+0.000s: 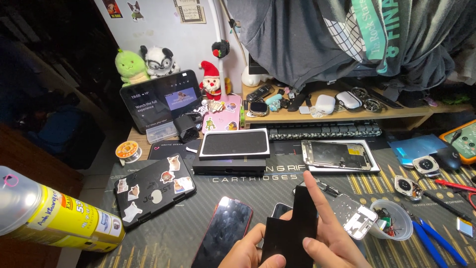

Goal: Organizing and inspecting various smartphone components and repair tools on a workbench.

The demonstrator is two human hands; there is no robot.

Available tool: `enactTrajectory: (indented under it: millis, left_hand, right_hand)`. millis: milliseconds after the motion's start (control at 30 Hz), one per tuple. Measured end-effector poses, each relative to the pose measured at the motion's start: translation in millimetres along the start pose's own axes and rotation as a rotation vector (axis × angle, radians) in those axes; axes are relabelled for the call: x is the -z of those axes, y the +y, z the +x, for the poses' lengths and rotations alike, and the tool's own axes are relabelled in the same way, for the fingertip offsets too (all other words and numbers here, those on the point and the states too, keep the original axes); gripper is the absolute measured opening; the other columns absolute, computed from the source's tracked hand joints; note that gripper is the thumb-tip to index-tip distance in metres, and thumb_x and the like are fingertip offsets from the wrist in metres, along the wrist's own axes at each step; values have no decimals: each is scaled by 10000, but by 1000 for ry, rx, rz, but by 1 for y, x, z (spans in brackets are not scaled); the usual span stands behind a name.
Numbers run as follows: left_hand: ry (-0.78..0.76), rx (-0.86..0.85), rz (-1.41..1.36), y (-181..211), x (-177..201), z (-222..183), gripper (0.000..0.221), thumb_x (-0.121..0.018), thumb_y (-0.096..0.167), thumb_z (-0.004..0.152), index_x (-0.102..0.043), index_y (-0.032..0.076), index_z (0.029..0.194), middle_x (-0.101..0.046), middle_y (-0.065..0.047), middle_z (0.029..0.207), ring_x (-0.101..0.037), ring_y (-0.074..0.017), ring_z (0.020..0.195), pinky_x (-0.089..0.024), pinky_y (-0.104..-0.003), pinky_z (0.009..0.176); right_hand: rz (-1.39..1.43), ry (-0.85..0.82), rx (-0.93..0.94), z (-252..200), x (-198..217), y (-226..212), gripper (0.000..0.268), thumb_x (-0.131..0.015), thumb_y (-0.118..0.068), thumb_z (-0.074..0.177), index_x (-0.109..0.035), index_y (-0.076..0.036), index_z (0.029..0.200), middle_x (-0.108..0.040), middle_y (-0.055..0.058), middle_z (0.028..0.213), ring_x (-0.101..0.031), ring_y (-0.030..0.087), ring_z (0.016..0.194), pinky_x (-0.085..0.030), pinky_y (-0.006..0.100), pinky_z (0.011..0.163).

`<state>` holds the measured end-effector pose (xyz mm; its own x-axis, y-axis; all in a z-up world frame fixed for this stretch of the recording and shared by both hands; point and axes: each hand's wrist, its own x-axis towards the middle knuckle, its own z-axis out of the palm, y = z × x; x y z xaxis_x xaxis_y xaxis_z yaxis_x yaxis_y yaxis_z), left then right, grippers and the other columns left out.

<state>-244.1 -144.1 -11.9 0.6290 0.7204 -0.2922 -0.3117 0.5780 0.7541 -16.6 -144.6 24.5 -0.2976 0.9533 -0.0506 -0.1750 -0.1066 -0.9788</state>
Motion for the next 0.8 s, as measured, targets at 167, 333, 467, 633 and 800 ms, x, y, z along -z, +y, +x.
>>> enactTrajectory:
  millis: [167, 333, 467, 633, 800]
  left_hand:
    - [14, -49, -21, -2, 3, 3, 559, -779, 186, 1050, -607, 29, 1559, -877, -211, 1301, -842, -145, 835, -624, -203, 717]
    - [164, -158, 32, -13, 15, 13, 340, -826, 68, 1014, -723, 18, 1334, -880, -140, 1092, -875, -209, 1000, -694, -333, 959]
    - [346, -128, 388, 4, 5, 5, 463, -883, 229, 900, -841, 133, 1352, -985, -73, 1051, -965, -167, 971, -760, -273, 852]
    - [282, -825, 1139, -22, 30, -2, 330, -685, 2, 811, -832, 199, 1032, -898, 104, 1175, -840, -38, 1210, -571, -198, 1052]
    - [450, -1538, 1587, 14, 0, -7, 164, -628, 73, 1102, -753, 178, 1091, -827, 10, 1142, -682, -160, 801, -561, -255, 708]
  right_hand:
    - [77, -119, 153, 6, 6, 5, 1028, -635, -134, 1070, -17, -328, 1868, -804, 115, 1315, -730, 138, 844, -570, 302, 754]
    - [42, 41, 182, 13, 9, 1, 1121, -755, -83, 992, -128, -363, 1878, -845, 78, 1114, -766, 148, 857, -623, 298, 658]
    - [11, 83, 222, 15, 17, 4, 1013, -800, -86, 978, -304, -203, 1853, -845, 114, 1027, -737, 187, 740, -542, 315, 579]
    - [-27, 6, 217, 13, 33, 23, 526, -761, -38, 1024, -723, -21, 1548, -863, 219, 1077, -770, 229, 900, -600, 326, 626]
    - [-422, 0, 448, 8, 23, 0, 529, -798, -515, 996, -900, -46, 1217, -970, 158, 1259, -908, 264, 1192, -695, 374, 973]
